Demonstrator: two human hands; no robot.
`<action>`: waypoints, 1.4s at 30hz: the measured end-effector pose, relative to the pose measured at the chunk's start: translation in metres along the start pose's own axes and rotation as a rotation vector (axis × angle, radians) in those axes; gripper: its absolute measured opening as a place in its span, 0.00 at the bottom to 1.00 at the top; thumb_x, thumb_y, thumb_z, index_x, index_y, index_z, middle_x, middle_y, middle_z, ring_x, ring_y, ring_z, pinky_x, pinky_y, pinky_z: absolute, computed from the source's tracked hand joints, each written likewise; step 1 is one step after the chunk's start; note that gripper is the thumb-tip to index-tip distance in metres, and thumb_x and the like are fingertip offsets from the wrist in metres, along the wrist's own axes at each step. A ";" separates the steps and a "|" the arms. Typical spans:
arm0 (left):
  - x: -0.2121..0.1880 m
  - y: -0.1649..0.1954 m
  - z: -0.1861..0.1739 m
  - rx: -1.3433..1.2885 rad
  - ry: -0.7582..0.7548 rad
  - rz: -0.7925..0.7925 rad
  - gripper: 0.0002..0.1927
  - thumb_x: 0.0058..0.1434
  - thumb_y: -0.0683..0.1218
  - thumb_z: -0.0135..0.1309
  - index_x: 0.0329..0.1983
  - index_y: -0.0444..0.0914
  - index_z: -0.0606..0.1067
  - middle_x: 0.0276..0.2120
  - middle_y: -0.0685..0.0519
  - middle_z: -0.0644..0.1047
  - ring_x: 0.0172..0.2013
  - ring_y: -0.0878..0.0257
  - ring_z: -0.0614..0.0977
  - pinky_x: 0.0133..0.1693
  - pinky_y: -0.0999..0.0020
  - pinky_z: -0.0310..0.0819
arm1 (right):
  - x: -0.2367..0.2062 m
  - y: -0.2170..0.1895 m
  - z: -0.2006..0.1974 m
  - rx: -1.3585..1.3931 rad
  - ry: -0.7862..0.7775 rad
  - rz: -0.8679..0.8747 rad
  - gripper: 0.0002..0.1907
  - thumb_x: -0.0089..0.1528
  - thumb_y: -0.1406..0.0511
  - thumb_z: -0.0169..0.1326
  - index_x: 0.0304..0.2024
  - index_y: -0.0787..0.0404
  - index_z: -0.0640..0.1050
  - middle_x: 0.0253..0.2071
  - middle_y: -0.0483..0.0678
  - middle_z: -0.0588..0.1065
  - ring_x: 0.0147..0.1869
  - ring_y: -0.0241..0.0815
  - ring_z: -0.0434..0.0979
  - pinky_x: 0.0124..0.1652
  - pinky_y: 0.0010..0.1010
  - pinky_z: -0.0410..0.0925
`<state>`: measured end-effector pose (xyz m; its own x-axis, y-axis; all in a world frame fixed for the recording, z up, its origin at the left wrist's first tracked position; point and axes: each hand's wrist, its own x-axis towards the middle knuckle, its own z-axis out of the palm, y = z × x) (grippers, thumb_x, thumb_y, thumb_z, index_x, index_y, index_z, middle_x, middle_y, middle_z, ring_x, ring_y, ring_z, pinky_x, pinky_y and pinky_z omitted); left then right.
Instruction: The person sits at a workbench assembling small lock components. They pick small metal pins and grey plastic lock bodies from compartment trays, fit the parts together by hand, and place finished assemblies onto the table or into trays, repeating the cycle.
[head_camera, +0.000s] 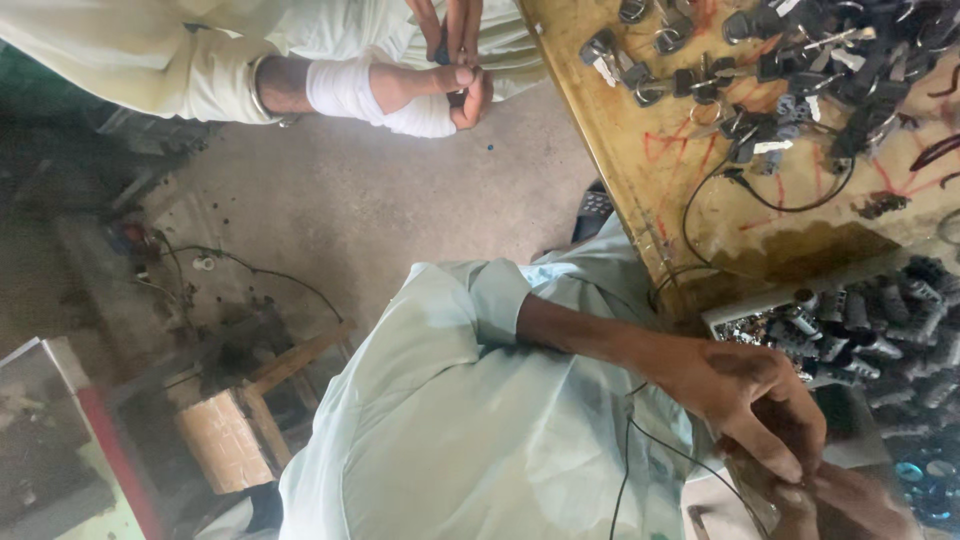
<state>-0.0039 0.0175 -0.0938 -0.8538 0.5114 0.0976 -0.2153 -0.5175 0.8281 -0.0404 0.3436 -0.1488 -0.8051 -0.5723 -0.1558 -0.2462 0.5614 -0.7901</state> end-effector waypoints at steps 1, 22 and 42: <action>0.002 0.000 -0.001 -0.031 -0.019 -0.002 0.11 0.67 0.46 0.61 0.43 0.31 0.82 0.30 0.55 0.82 0.28 0.72 0.78 0.30 0.72 0.74 | 0.003 0.002 -0.001 -0.137 -0.004 0.008 0.09 0.64 0.72 0.61 0.42 0.74 0.78 0.41 0.66 0.77 0.50 0.51 0.81 0.56 0.35 0.72; 0.017 -0.015 0.004 -0.036 -0.008 0.047 0.13 0.68 0.48 0.59 0.45 0.32 0.82 0.31 0.55 0.83 0.31 0.72 0.80 0.34 0.72 0.75 | 0.018 0.006 -0.015 0.066 -0.131 -0.056 0.15 0.70 0.64 0.54 0.47 0.74 0.75 0.40 0.63 0.77 0.47 0.47 0.81 0.50 0.33 0.74; 0.013 -0.016 0.005 -0.033 0.001 0.029 0.14 0.71 0.48 0.57 0.48 0.31 0.80 0.35 0.55 0.84 0.36 0.73 0.80 0.37 0.74 0.76 | -0.006 -0.016 0.012 0.272 0.142 -0.156 0.11 0.76 0.66 0.53 0.48 0.71 0.69 0.44 0.61 0.76 0.50 0.40 0.81 0.53 0.29 0.76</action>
<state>-0.0088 0.0358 -0.1029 -0.8604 0.4951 0.1208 -0.2058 -0.5545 0.8063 -0.0249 0.3308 -0.1423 -0.8405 -0.5396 0.0485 -0.2349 0.2823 -0.9301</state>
